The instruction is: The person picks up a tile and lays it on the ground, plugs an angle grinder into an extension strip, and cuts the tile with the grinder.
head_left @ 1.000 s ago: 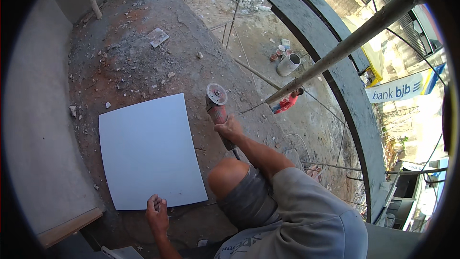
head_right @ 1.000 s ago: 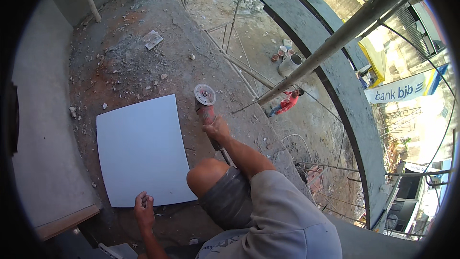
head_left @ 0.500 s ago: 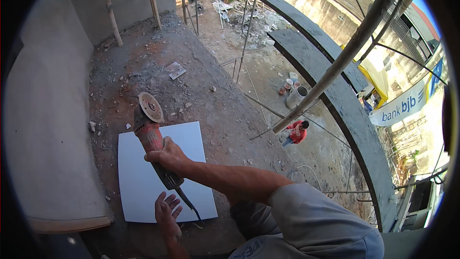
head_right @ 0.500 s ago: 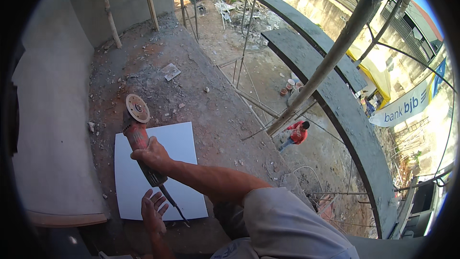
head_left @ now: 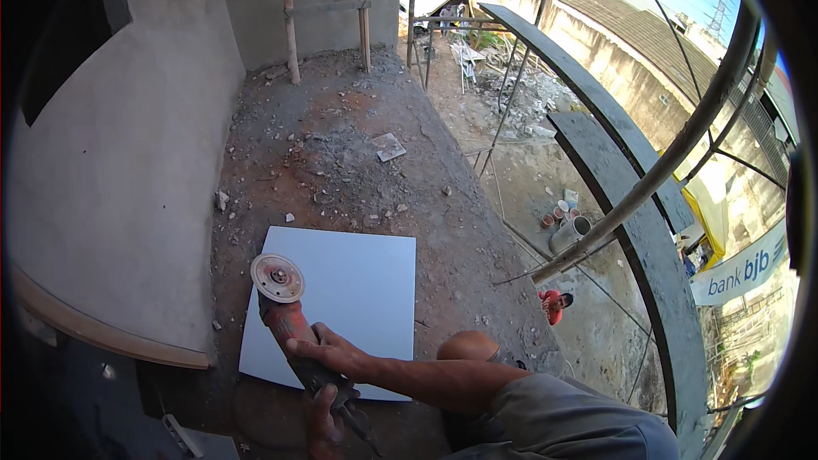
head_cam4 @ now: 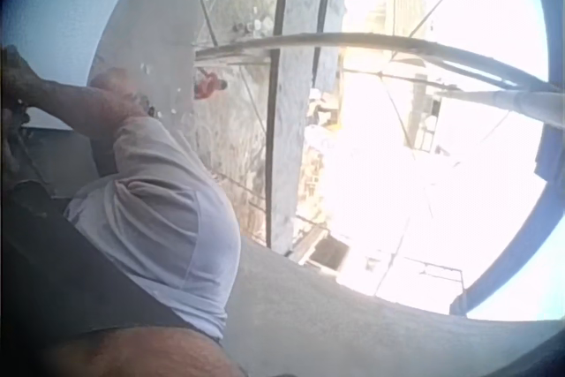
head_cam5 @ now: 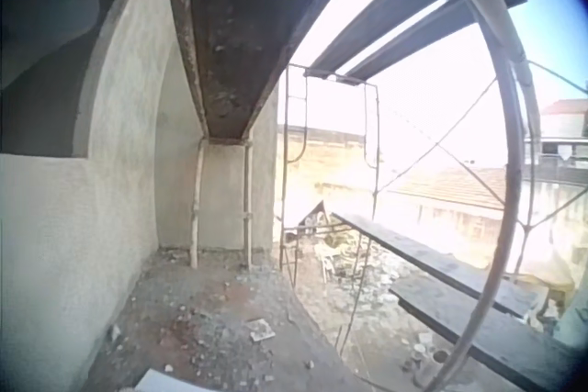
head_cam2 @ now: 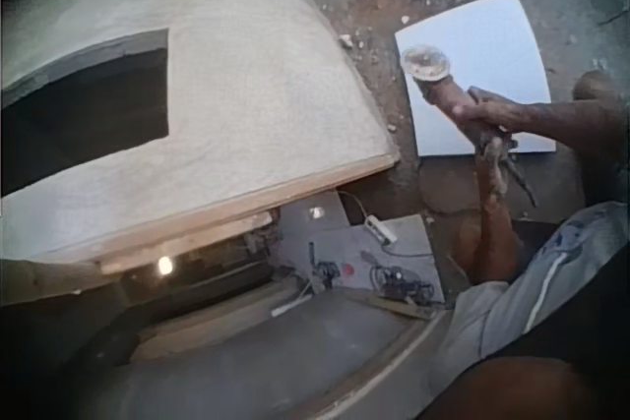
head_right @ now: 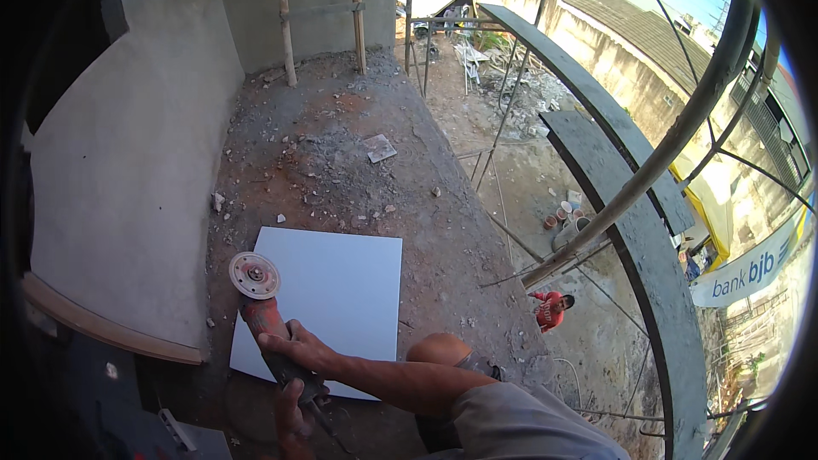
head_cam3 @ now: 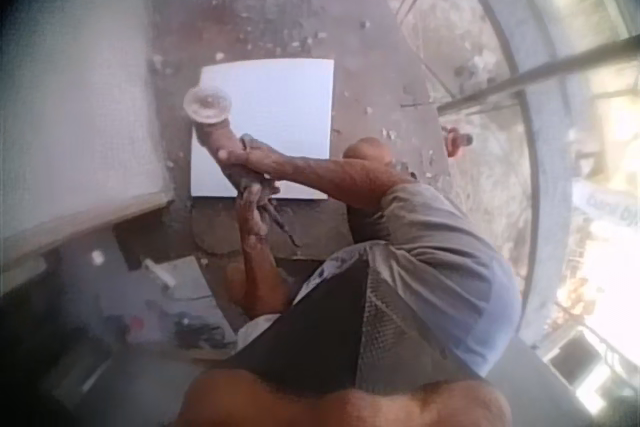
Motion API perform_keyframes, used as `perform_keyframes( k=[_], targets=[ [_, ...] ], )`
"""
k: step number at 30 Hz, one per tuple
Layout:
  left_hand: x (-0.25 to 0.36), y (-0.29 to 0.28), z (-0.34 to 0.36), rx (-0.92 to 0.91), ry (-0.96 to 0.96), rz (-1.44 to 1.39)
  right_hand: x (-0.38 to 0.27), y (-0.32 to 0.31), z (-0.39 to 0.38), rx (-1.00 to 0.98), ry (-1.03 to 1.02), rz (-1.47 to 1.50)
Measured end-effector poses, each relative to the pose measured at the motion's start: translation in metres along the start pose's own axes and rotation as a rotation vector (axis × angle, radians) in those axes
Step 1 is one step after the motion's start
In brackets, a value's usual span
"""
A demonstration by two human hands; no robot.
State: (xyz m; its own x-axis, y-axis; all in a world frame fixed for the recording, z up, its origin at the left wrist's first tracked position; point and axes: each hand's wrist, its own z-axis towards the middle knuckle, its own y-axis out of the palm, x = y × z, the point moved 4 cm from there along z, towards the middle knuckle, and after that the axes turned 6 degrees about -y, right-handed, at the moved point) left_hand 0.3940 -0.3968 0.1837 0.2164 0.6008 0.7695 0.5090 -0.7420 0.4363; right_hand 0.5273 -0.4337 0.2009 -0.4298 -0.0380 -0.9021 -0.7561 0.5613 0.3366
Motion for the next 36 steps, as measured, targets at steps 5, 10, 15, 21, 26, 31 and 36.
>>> perform_keyframes(
  k=[5,10,15,21,26,31,36],
  targets=[
    [0.005,0.005,-0.006,-0.311,0.008,-0.1,-0.007,0.007,0.005,-0.271,0.115,0.483],
    [0.013,0.023,-0.001,-0.238,-0.177,-0.229,-0.012,-0.017,0.009,-0.138,0.044,0.412],
    [0.019,0.029,0.027,0.168,-0.052,0.259,-0.023,-0.053,0.011,0.311,-0.082,0.028],
    [-0.002,0.035,0.035,0.166,-0.027,0.48,-0.016,-0.056,0.004,0.377,0.039,-0.125],
    [-0.007,0.024,0.042,0.2,-0.002,0.604,-0.007,-0.045,0.005,0.357,0.033,-0.264],
    [-0.005,0.029,0.035,0.211,-0.008,0.59,-0.004,-0.039,0.004,0.342,0.034,-0.276],
    [0.002,0.032,0.027,0.238,-0.083,0.581,-0.004,-0.037,0.001,0.342,0.073,-0.261]
  ],
)
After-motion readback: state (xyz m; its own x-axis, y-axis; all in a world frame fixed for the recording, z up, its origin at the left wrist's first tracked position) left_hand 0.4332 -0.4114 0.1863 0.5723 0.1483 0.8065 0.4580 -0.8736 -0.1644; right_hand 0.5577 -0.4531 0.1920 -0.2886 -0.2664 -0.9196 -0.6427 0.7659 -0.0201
